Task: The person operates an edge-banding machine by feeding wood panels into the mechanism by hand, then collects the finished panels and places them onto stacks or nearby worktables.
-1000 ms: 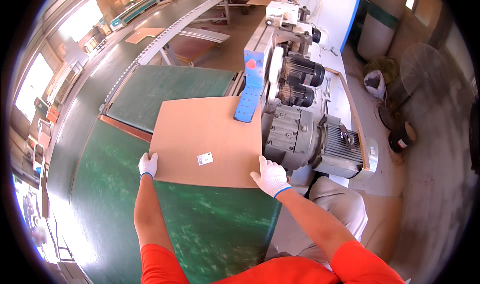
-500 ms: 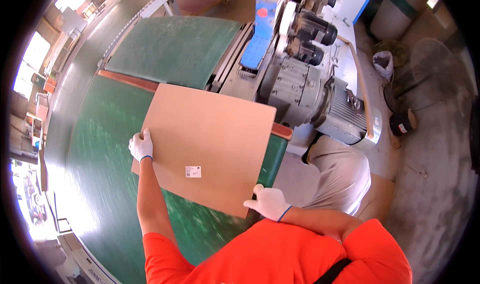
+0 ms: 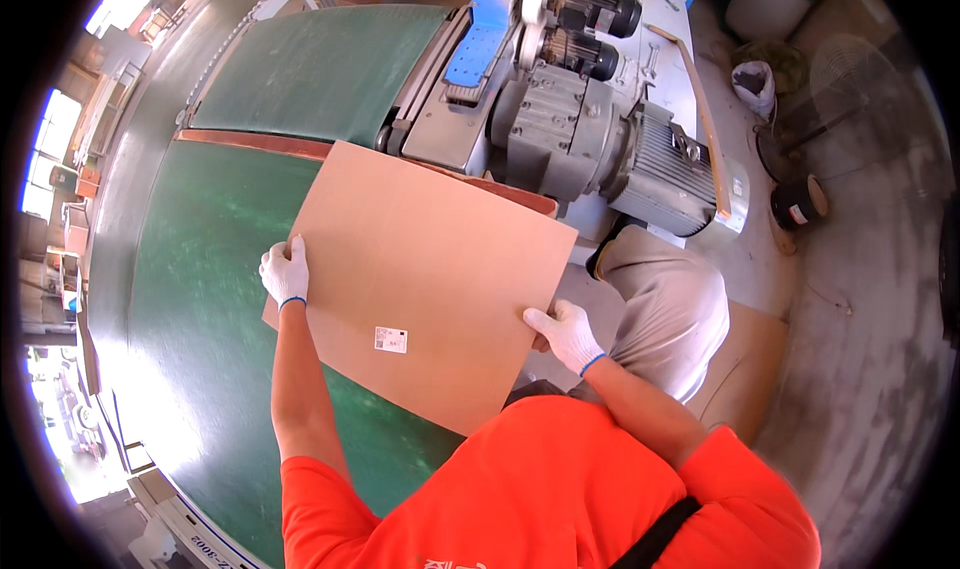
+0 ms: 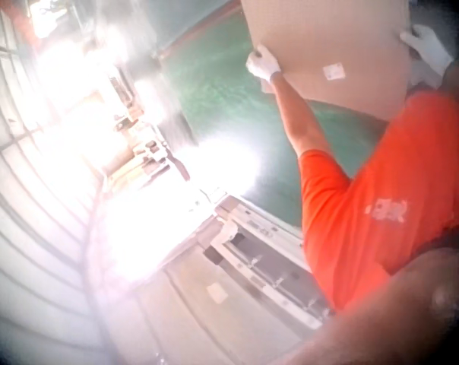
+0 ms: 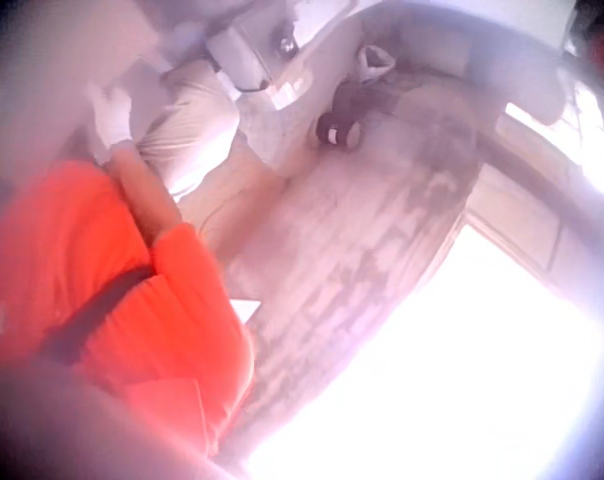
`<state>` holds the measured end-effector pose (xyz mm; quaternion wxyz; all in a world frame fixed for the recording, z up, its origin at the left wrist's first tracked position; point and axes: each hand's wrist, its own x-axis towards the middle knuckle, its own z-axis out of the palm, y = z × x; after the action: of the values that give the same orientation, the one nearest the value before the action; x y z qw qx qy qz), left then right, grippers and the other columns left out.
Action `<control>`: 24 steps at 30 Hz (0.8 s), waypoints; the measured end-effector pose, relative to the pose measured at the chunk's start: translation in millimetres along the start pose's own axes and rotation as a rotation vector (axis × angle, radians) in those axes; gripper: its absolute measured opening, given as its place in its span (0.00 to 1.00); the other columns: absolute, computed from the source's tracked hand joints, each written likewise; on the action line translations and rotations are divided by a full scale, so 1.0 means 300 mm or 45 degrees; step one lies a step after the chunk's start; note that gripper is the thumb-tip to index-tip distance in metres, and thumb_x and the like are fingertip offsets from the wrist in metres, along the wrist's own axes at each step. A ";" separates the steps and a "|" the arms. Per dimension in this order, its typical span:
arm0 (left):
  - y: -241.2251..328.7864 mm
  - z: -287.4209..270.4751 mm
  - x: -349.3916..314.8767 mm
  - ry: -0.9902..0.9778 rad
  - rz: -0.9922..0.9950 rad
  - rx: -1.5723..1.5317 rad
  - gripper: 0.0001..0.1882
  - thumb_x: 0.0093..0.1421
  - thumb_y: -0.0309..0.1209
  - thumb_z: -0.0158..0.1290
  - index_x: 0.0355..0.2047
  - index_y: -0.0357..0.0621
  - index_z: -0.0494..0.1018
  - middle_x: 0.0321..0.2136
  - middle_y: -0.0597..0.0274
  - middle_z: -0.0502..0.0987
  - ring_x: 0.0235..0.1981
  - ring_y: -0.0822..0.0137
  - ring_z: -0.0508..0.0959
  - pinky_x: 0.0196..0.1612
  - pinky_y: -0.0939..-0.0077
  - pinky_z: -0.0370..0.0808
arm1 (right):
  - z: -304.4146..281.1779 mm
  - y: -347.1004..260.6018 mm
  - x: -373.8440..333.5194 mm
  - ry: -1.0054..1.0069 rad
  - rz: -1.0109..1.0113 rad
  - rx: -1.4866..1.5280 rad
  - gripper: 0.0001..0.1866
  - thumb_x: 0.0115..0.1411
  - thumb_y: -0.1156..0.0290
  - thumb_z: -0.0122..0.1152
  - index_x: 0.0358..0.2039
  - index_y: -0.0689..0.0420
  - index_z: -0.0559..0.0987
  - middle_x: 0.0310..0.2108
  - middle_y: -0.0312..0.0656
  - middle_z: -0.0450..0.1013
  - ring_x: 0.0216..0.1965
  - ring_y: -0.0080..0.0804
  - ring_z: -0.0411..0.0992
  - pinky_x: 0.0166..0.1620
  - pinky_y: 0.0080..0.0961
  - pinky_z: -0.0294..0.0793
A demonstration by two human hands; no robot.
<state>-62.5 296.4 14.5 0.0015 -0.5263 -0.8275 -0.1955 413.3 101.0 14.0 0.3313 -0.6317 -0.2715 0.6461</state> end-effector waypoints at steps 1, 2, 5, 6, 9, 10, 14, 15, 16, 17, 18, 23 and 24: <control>0.008 -0.008 0.003 0.007 0.026 0.002 0.30 0.62 0.59 0.56 0.43 0.42 0.83 0.45 0.48 0.81 0.53 0.46 0.76 0.58 0.53 0.73 | -0.012 -0.002 -0.009 0.014 -0.010 0.013 0.23 0.64 0.58 0.69 0.44 0.69 0.78 0.31 0.43 0.80 0.27 0.26 0.78 0.30 0.25 0.78; 0.023 -0.005 0.005 -0.044 0.026 -0.008 0.30 0.62 0.60 0.56 0.41 0.42 0.83 0.45 0.48 0.81 0.53 0.46 0.76 0.58 0.53 0.73 | -0.029 -0.001 -0.029 0.025 -0.019 0.025 0.23 0.65 0.58 0.68 0.44 0.69 0.78 0.31 0.43 0.80 0.28 0.26 0.78 0.30 0.25 0.78; 0.007 -0.027 0.056 -0.139 -0.058 -0.109 0.32 0.63 0.62 0.55 0.36 0.39 0.83 0.39 0.46 0.83 0.48 0.45 0.80 0.54 0.54 0.75 | -0.026 0.005 -0.069 0.027 -0.167 -0.057 0.21 0.67 0.60 0.64 0.43 0.70 0.78 0.31 0.44 0.80 0.29 0.25 0.78 0.33 0.24 0.78; 0.003 -0.022 0.061 -0.181 -0.098 -0.160 0.33 0.63 0.62 0.55 0.36 0.38 0.82 0.38 0.46 0.83 0.46 0.45 0.81 0.53 0.55 0.76 | -0.033 0.009 -0.075 0.042 -0.241 -0.109 0.21 0.68 0.61 0.64 0.43 0.70 0.78 0.31 0.44 0.80 0.29 0.25 0.78 0.34 0.24 0.79; -0.075 -0.063 0.117 -0.285 -0.167 -0.306 0.35 0.64 0.61 0.55 0.36 0.34 0.81 0.30 0.46 0.84 0.36 0.53 0.83 0.47 0.62 0.77 | -0.007 -0.067 -0.173 0.022 -0.386 -0.114 0.18 0.69 0.63 0.60 0.42 0.70 0.78 0.31 0.43 0.79 0.31 0.26 0.78 0.36 0.25 0.79; -0.090 -0.080 0.124 -0.332 -0.151 -0.523 0.35 0.65 0.60 0.56 0.38 0.32 0.82 0.32 0.52 0.84 0.37 0.62 0.82 0.46 0.65 0.77 | 0.005 -0.092 -0.207 0.024 -0.426 -0.108 0.17 0.70 0.63 0.60 0.42 0.69 0.78 0.31 0.43 0.79 0.31 0.26 0.78 0.36 0.25 0.79; -0.161 -0.177 0.157 -0.347 -0.324 -0.945 0.34 0.67 0.57 0.56 0.46 0.30 0.82 0.38 0.61 0.85 0.38 0.68 0.81 0.47 0.71 0.77 | 0.066 -0.091 -0.259 0.072 -0.643 -0.029 0.17 0.73 0.63 0.55 0.42 0.67 0.79 0.32 0.41 0.78 0.31 0.25 0.77 0.36 0.25 0.78; -0.153 -0.221 0.157 -0.300 -0.337 -1.003 0.33 0.68 0.55 0.56 0.47 0.30 0.82 0.39 0.62 0.85 0.39 0.68 0.81 0.47 0.72 0.76 | 0.066 -0.085 -0.257 0.085 -0.655 -0.022 0.16 0.74 0.64 0.53 0.43 0.67 0.78 0.34 0.40 0.78 0.32 0.24 0.76 0.37 0.25 0.78; -0.107 -0.278 0.157 -0.319 -0.301 -1.088 0.31 0.69 0.53 0.56 0.48 0.31 0.82 0.39 0.62 0.85 0.40 0.68 0.81 0.48 0.73 0.76 | 0.062 -0.083 -0.249 0.107 -0.666 -0.012 0.16 0.75 0.64 0.51 0.44 0.66 0.78 0.35 0.40 0.78 0.32 0.24 0.76 0.37 0.24 0.78; -0.066 -0.342 0.154 -0.338 -0.263 -1.168 0.29 0.70 0.51 0.56 0.50 0.31 0.81 0.39 0.62 0.85 0.40 0.69 0.81 0.48 0.75 0.76 | 0.057 -0.092 -0.240 0.137 -0.620 0.075 0.18 0.76 0.61 0.50 0.45 0.64 0.79 0.36 0.37 0.78 0.34 0.23 0.75 0.38 0.25 0.77; -0.012 -0.437 0.143 -0.351 -0.221 -1.249 0.28 0.71 0.49 0.56 0.51 0.31 0.81 0.40 0.61 0.85 0.41 0.69 0.81 0.49 0.76 0.75 | 0.049 -0.097 -0.219 0.178 -0.612 0.210 0.18 0.76 0.61 0.50 0.45 0.63 0.79 0.37 0.36 0.77 0.34 0.23 0.75 0.38 0.25 0.77; 0.135 -0.786 -0.024 -0.319 0.352 -1.222 0.26 0.71 0.31 0.54 0.65 0.28 0.68 0.59 0.54 0.77 0.59 0.69 0.75 0.64 0.76 0.68 | -0.020 -0.174 -0.044 0.471 -0.706 0.625 0.21 0.76 0.57 0.53 0.47 0.65 0.81 0.40 0.37 0.78 0.41 0.25 0.73 0.47 0.26 0.73; 0.144 -0.852 -0.075 -0.356 0.401 -1.179 0.28 0.70 0.29 0.53 0.67 0.29 0.65 0.62 0.54 0.75 0.61 0.69 0.74 0.66 0.75 0.66 | -0.020 -0.199 -0.027 0.530 -0.775 0.705 0.21 0.75 0.57 0.53 0.49 0.65 0.81 0.42 0.38 0.78 0.43 0.26 0.73 0.50 0.27 0.73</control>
<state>-66.6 209.8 259.7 -0.3132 -0.6111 -0.5571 -0.4669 424.3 132.2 64.6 0.7098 -0.5273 -0.1894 0.4268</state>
